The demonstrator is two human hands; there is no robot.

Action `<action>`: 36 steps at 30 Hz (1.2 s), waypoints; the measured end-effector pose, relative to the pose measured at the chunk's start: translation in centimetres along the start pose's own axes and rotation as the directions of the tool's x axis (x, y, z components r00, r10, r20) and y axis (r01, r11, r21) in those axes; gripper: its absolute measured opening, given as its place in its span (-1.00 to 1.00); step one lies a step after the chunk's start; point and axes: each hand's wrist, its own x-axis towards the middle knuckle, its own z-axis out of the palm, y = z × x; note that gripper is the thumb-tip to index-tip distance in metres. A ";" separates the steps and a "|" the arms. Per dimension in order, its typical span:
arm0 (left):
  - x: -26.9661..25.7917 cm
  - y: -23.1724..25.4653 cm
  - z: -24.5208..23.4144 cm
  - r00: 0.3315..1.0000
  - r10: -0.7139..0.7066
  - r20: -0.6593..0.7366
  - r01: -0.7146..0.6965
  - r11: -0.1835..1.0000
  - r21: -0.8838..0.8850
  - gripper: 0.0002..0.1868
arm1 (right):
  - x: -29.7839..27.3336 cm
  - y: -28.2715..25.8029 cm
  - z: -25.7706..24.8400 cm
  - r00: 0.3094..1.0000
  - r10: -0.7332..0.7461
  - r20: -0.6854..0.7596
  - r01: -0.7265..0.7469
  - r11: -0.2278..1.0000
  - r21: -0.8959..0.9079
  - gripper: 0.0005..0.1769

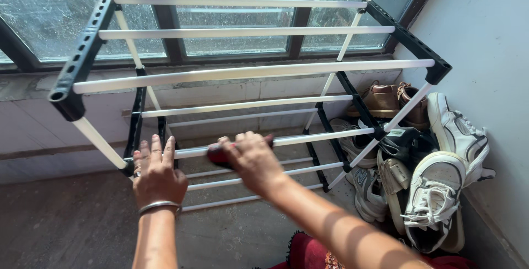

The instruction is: The person wipes the horizontal bars and vertical supports of a white and black drying rack using a small cloth. They systematically clean each bar from one end to the other, then move to the next bar, and finally wipe the vertical supports.

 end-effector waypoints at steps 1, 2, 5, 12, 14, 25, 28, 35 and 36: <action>0.1 -0.2 0.1 1.000 -0.014 0.002 0.014 1.000 0.007 -0.27 | 1.2 -1.5 -0.5 0.997 0.029 -0.065 -0.027 0.999 0.027 -0.15; 0.1 -0.6 0.2 1.000 -0.002 -0.014 0.002 1.000 0.002 -0.29 | 2.3 -2.9 -1.0 0.999 0.036 -0.002 -0.036 0.998 0.051 -0.11; -0.2 -0.7 0.8 0.998 0.008 -0.066 -0.009 1.000 -0.019 -0.40 | 6.0 -7.2 -1.8 0.986 0.133 0.105 -0.152 0.967 0.205 -0.28; -0.3 -1.3 2.2 0.995 0.041 -0.088 -0.033 0.996 0.087 -0.54 | 9.2 -8.3 0.9 0.989 0.120 -0.090 -0.091 0.957 0.275 -0.77; 0.0 -1.2 2.1 0.994 0.080 -0.075 -0.066 0.983 0.170 -0.51 | 8.1 -5.6 1.0 0.994 0.049 -0.096 -0.014 0.942 0.337 -0.78; 0.2 -1.0 1.6 0.994 0.081 0.070 -0.099 0.943 0.318 -0.82 | -5.7 13.8 0.1 1.000 0.010 -0.012 -0.004 0.906 0.423 -0.77; 0.1 -1.0 1.5 0.994 0.090 0.054 -0.103 0.940 0.326 -0.84 | -9.9 18.7 2.0 0.998 0.063 -0.002 -0.058 0.935 0.349 -0.83; 0.0 -0.8 1.1 0.995 0.082 0.060 -0.092 0.978 0.187 -0.56 | -15.6 23.7 4.9 0.983 0.184 -0.020 -0.175 0.957 0.230 -0.73; -0.1 -0.9 1.1 0.996 0.082 0.043 -0.089 0.977 0.194 -0.56 | -15.5 23.2 4.8 0.978 0.206 -0.037 -0.193 0.955 0.225 -0.74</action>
